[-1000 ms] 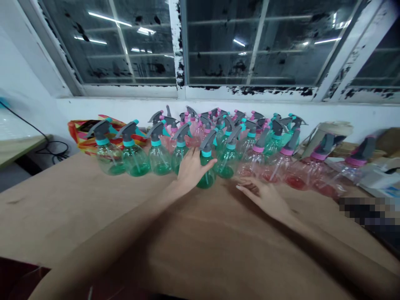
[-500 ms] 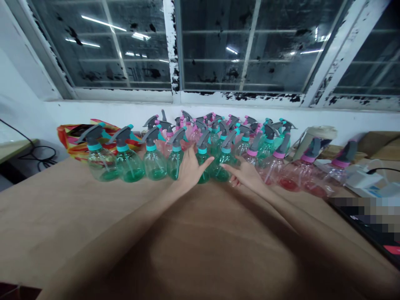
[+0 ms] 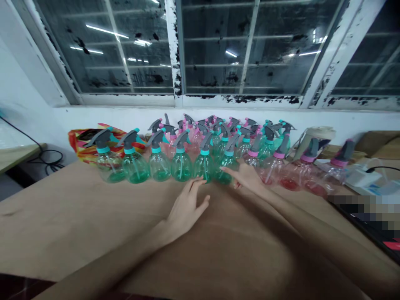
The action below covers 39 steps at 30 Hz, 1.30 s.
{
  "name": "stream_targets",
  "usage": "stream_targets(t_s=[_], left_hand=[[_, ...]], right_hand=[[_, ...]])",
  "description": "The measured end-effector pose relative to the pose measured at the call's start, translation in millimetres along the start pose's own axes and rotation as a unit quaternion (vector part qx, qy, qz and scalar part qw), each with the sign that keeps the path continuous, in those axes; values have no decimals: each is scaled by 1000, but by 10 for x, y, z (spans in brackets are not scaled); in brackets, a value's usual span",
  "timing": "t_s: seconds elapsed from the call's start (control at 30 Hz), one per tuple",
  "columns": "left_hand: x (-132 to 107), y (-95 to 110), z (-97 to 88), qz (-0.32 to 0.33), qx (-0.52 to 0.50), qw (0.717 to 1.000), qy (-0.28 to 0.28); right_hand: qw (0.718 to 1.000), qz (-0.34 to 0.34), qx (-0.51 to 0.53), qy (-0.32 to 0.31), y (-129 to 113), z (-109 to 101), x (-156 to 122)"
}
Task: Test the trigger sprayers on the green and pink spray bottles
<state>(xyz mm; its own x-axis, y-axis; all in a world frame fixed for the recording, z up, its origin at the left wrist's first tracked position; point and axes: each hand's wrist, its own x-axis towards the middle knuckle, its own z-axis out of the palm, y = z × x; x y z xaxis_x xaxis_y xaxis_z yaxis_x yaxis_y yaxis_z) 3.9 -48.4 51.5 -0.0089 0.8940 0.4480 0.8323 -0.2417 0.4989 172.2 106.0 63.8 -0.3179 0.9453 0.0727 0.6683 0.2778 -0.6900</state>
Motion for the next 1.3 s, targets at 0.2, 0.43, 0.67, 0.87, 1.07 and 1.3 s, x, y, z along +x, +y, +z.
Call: stream_targets(t_s=[0.2,0.43,0.67,0.87,1.07,1.3], left_hand=[[8,175,-27,-49,-63,996,-41],[216,511,-113,-44,-181,982,-41],[164,601,-172,-15,-210,978,-5],[248,520,-143,0,-192,981,17],[509,350,-94,22,-200,979,-18],[613,322,-46,44,-272,960,-53]], right_hand=[[999,-18,-45,1,-73,-93,-451],[973,-149,-173,25,-218,-3,-1160],[943,-206,-259,42,-234,192,-1409],[949,-263,-170,-44,-1,193,-1207],[942,-305,-138,-28,593,125,-873],[957,-268,-99,-57,828,14,-738]])
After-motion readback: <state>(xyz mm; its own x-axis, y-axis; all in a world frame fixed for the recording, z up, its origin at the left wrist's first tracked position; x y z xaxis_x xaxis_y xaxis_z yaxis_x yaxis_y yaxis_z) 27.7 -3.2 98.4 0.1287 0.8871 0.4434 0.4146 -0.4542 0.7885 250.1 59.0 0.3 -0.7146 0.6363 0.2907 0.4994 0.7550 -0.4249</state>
